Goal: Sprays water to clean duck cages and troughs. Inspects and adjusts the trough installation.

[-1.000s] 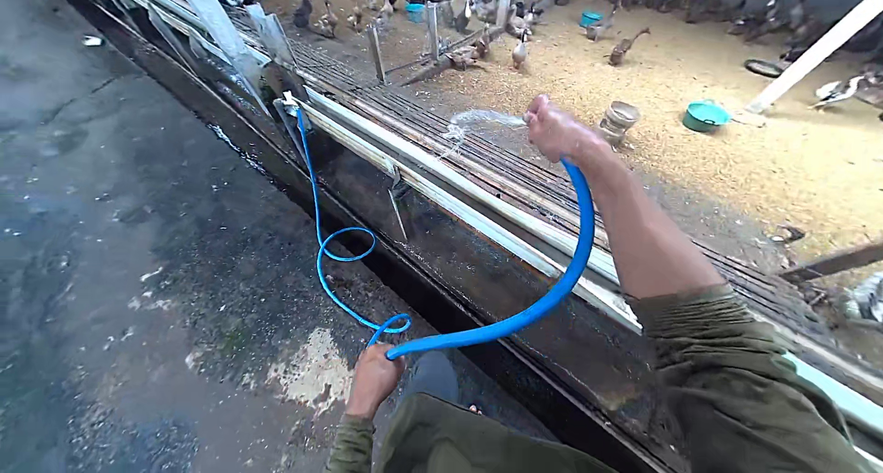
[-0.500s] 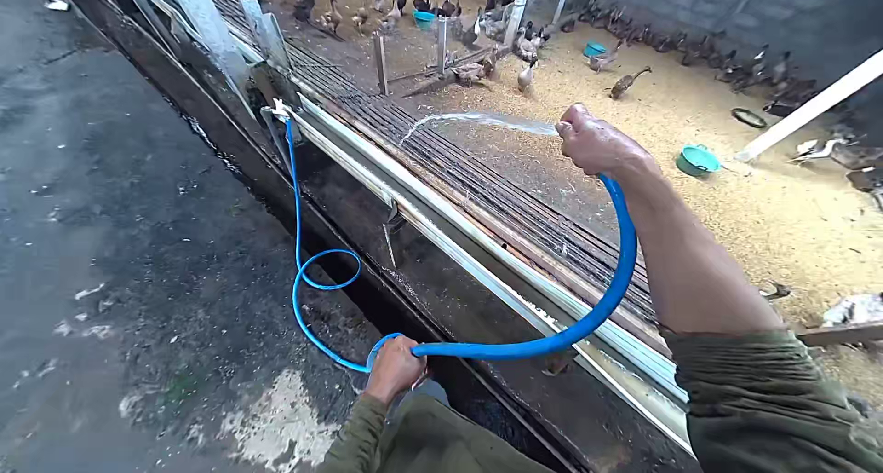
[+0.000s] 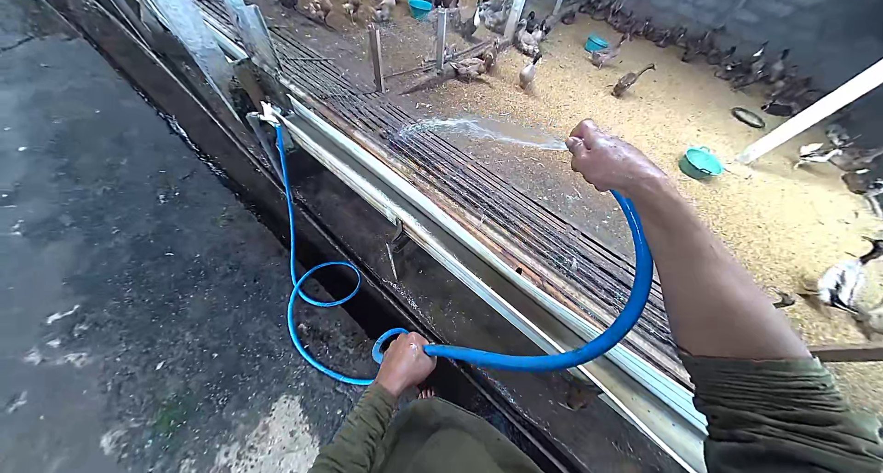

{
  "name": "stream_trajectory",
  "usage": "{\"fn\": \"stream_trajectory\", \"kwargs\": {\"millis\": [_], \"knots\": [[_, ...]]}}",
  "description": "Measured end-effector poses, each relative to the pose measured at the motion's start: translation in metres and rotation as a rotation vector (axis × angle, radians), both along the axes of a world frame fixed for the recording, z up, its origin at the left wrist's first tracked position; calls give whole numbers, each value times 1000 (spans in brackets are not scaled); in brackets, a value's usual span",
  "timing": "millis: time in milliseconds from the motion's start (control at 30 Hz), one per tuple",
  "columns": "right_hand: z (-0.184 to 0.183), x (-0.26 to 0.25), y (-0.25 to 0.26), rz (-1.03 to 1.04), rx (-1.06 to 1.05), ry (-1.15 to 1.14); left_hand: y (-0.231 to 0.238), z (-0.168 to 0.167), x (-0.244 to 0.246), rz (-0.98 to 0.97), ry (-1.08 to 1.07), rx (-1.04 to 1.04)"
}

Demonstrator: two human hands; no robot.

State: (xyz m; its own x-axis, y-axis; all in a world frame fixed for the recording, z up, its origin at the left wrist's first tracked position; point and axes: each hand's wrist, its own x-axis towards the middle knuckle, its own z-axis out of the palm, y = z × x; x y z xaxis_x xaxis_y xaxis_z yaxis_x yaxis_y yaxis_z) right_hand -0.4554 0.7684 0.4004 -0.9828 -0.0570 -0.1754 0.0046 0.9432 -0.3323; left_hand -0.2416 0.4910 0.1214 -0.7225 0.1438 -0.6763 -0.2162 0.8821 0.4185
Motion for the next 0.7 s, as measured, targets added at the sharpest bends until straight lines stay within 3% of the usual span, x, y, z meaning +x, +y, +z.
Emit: {"fn": "stream_trajectory", "kwargs": {"millis": [700], "knots": [[-12, -35, -26, 39, -27, -12, -20, 1, -15, 24, -14, -17]]}}
